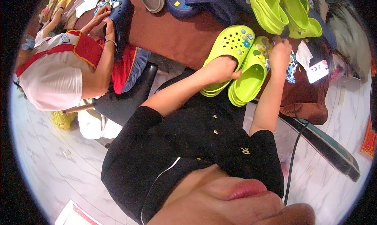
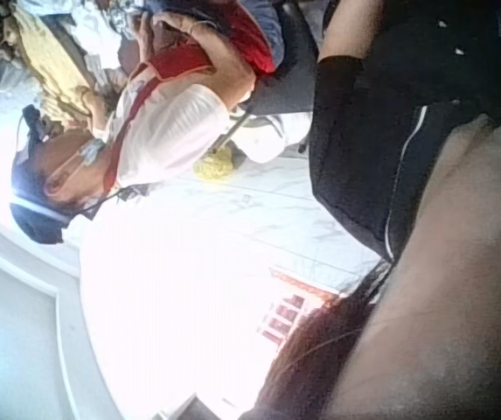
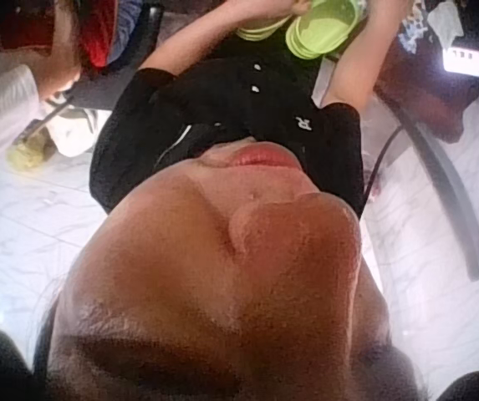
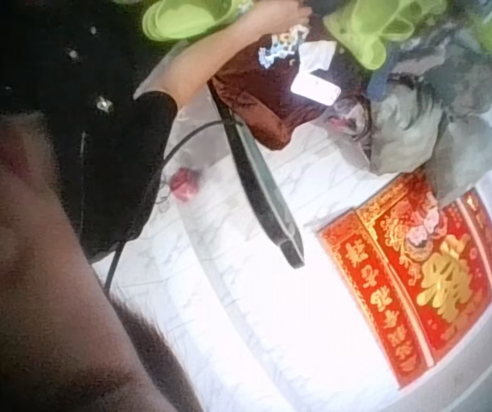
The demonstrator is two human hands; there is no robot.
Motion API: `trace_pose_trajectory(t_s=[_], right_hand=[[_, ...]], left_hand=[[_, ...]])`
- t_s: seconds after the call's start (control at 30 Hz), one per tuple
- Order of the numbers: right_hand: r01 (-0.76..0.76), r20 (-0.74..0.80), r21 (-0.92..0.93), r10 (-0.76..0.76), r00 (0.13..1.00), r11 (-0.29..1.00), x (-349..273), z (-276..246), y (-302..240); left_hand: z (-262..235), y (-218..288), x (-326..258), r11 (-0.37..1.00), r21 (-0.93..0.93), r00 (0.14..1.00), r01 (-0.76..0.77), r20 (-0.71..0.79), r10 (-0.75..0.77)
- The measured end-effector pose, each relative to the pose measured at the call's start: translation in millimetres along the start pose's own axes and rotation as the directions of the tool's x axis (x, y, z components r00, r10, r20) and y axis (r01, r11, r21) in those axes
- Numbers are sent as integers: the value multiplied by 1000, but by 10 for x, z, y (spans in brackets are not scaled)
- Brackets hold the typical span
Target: Attaching decorative jibbitz charms to the holes of foam clogs.
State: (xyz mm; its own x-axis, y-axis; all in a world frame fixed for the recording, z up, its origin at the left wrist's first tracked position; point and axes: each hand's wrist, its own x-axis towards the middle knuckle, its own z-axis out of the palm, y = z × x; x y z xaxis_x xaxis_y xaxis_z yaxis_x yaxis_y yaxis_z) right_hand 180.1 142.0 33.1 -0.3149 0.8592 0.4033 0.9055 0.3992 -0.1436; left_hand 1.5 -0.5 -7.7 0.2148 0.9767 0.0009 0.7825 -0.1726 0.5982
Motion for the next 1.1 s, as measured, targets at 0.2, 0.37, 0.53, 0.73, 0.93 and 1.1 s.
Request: trace_pose_trajectory(t_s=[0.2,0.37,0.53,0.73,0.93,1.1], right_hand=[[317,-121,244,-295,948,917,130,73,-279],[212,107,352,-264,958,912,165,182,-355],[192,86,378,-241,967,906,168,258,-338],[210,154,168,-236,959,963,197,272,-442],[150,225,238,-205,952,960,186,271,-412],[138,268,244,-203,942,960,231,187,-474]], left_hand=[[21,22,12,999,-15,999,-35,-28,35],[-13,31,8,997,-37,993,-70,-95,66],[-67,67,4,999,-23,999,-22,-35,21],[-28,44,4,1000,-6,999,-10,-49,10],[-18,23,10,999,-15,994,-45,-96,43],[-28,28,18,999,15,991,-52,-125,53]])
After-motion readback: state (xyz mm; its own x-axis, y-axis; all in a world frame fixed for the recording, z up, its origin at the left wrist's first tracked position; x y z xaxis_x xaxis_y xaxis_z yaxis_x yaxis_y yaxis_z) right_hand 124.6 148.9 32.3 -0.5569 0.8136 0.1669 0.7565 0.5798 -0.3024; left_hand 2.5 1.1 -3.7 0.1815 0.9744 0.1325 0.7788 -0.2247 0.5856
